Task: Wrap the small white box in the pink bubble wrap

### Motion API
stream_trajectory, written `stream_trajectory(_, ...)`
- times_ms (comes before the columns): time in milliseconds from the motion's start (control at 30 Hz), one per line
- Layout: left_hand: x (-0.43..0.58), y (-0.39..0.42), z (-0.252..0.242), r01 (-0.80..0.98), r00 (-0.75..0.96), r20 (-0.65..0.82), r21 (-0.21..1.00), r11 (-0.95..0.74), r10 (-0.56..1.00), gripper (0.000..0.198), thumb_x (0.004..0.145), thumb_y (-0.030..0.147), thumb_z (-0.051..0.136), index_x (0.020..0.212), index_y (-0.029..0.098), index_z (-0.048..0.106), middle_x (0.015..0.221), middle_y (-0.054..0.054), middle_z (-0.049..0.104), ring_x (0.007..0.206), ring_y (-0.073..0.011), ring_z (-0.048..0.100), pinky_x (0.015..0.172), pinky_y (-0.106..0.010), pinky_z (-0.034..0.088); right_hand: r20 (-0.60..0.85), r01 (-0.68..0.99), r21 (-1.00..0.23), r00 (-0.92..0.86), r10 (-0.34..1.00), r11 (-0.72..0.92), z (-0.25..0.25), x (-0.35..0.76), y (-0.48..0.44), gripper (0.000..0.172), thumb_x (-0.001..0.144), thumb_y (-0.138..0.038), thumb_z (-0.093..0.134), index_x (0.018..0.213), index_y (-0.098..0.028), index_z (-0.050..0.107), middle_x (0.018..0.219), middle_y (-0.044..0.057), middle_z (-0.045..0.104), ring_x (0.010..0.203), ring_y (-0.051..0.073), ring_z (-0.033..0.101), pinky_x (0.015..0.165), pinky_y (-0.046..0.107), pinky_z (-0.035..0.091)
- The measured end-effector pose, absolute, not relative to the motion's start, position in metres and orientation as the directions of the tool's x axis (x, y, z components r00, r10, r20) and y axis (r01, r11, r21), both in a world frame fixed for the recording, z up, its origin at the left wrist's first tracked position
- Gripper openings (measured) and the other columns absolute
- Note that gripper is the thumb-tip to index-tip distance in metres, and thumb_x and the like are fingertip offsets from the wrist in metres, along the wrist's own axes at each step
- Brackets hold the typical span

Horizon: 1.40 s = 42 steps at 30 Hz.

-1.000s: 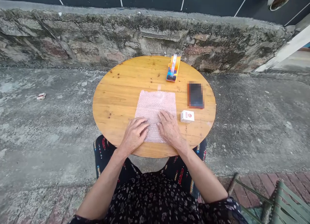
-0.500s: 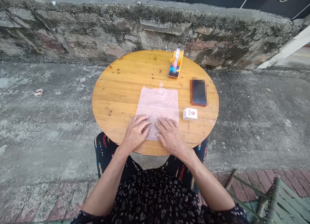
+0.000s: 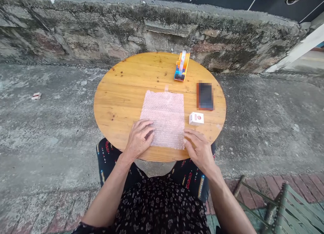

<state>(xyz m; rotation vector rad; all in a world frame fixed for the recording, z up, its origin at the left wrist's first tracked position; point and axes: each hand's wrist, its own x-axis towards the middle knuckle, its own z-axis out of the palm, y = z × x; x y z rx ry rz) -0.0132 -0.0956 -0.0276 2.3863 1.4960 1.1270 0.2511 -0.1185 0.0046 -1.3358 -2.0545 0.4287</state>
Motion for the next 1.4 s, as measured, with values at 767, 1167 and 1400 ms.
stream_trajectory(767,-0.014,-0.096,-0.028,0.754,0.238,0.506,0.441,-0.486,0.829,0.011,0.086,0.014,0.059,0.09,0.02,0.068,0.111,-0.005,0.069,0.107,-0.0242,0.058,0.091,-0.042,0.045,0.018,-0.001,-1.0,-0.106,0.994,0.018,0.003,0.186,-0.03,0.043,0.079,-0.04,0.068,0.119,-0.023,0.062,0.132,0.009,0.061,0.127,0.026,0.054,0.11,0.047,0.04)
stream_trajectory(1167,-0.014,-0.098,-0.028,0.755,0.226,0.501,0.452,-0.476,0.836,0.013,0.084,0.014,0.059,0.09,0.022,0.068,0.111,-0.005,0.069,0.108,-0.0255,0.059,0.093,-0.045,0.045,0.328,0.438,-0.835,-0.091,0.94,0.334,0.018,0.25,-0.095,0.028,0.092,-0.028,0.055,0.119,-0.027,0.061,0.137,0.008,0.057,0.129,0.023,0.052,0.102,0.047,0.047)
stream_trajectory(1400,-0.015,-0.101,-0.028,0.751,0.135,0.549,0.486,-0.447,0.825,0.01,0.084,0.017,0.061,0.09,0.021,0.068,0.109,-0.006,0.068,0.106,-0.0251,0.06,0.095,-0.046,0.045,0.38,0.77,-0.559,-0.092,0.92,0.307,0.014,0.293,-0.065,0.058,0.083,-0.027,0.06,0.139,-0.022,0.046,0.143,0.015,0.05,0.134,0.032,0.045,0.102,0.056,0.044)
